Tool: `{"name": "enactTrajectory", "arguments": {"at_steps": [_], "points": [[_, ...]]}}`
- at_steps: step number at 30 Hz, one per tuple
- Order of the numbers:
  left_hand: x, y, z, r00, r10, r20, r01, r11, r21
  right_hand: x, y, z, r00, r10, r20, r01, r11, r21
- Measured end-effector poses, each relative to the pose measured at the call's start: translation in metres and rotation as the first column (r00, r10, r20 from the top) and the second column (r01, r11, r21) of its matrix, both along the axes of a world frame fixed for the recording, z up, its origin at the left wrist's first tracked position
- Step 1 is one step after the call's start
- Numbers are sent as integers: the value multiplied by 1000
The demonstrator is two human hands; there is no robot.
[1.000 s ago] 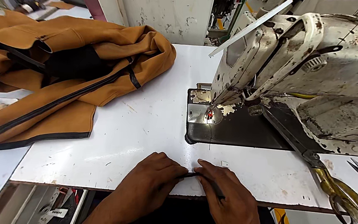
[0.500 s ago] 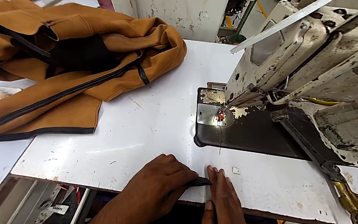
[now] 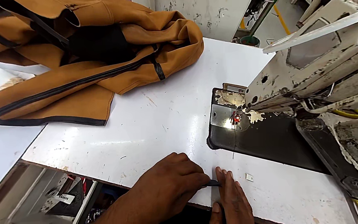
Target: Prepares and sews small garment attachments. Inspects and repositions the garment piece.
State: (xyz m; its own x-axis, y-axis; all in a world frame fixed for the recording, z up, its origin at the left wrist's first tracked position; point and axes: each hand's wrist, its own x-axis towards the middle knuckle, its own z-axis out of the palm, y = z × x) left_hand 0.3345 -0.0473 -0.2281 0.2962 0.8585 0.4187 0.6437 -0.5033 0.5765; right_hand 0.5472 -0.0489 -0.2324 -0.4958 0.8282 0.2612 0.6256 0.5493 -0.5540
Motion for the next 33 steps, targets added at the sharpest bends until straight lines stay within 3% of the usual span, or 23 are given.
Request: {"name": "enactTrajectory", "arguments": {"at_steps": [8, 16, 23, 33], "points": [[2, 0, 1, 998, 20, -65, -21, 1000, -12, 7, 1, 2, 999, -36, 14, 36, 999, -16], [-7, 10, 7, 984, -42, -171, 40, 999, -13, 8, 19, 3, 982, -68, -178, 70, 998, 5], [-29, 12, 12, 987, -14, -160, 6, 999, -46, 8, 24, 6, 983, -63, -171, 64, 998, 5], [-40, 13, 19, 984, -96, -151, 72, 986, -153, 9, 27, 2, 980, -47, -194, 56, 998, 38]]}}
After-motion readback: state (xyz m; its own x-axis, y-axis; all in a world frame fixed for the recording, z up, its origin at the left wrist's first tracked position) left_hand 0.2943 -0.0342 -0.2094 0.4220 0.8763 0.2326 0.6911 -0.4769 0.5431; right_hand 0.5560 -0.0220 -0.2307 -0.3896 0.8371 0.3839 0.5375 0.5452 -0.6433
